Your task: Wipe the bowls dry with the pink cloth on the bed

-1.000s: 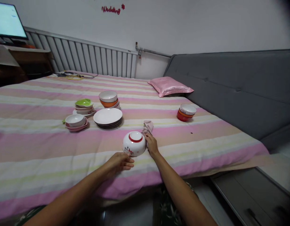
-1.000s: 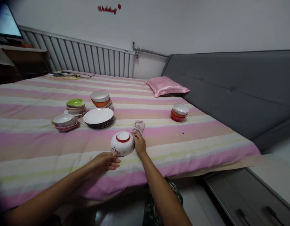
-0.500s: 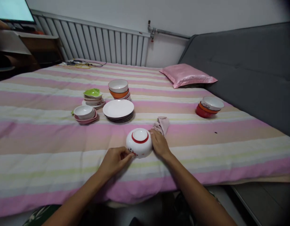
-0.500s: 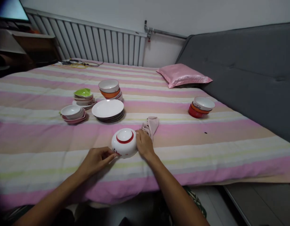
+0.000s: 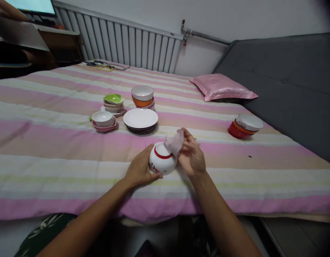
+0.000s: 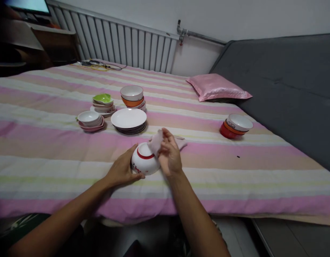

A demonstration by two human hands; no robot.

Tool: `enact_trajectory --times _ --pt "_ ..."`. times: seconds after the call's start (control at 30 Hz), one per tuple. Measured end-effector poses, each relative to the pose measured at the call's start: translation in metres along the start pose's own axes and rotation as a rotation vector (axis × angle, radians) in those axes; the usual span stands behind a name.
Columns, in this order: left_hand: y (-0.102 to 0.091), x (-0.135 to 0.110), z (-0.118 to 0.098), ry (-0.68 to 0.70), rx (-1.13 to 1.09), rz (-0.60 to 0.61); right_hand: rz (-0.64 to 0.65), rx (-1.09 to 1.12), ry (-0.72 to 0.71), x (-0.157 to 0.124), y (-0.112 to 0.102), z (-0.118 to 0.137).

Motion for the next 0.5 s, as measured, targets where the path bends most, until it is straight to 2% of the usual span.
enact_trajectory --times 0.07,0.1,0.13,0.23,0.27,0.4,0.5 --pt "-0.002 0.0 -0.003 0.002 -0.017 -0.015 0.107 -0.154 -0.024 -0.006 0.013 -0.006" --pt "-0.003 -0.001 -0.004 0.002 -0.024 -0.02 0.122 -0.263 -0.073 -0.009 0.013 -0.007" --pt "-0.003 -0.001 -0.005 0.0 -0.027 -0.023 0.108 -0.387 -0.144 -0.011 0.009 -0.004" --pt "-0.002 -0.002 -0.003 -0.01 -0.024 -0.027 -0.062 -0.787 -0.385 -0.022 -0.013 0.011" --pt "-0.002 -0.002 -0.002 -0.01 -0.023 -0.032 -0.083 -0.908 -0.446 -0.027 -0.016 0.014" --pt "0.0 -0.004 0.0 0.004 -0.017 -0.043 0.069 -1.269 -0.675 -0.05 0.005 0.012" --pt "-0.001 -0.005 0.0 0.001 -0.004 -0.05 0.164 -1.421 -0.697 -0.057 0.017 0.003"
Point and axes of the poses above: each hand's wrist, its own x-axis towards the middle knuckle, its own y-axis out of the palm, z = x × y, the point moved 8 cm from there along x, towards the middle knuckle, and after that the axes turned 8 degrees about -x, right-handed, at the moved point
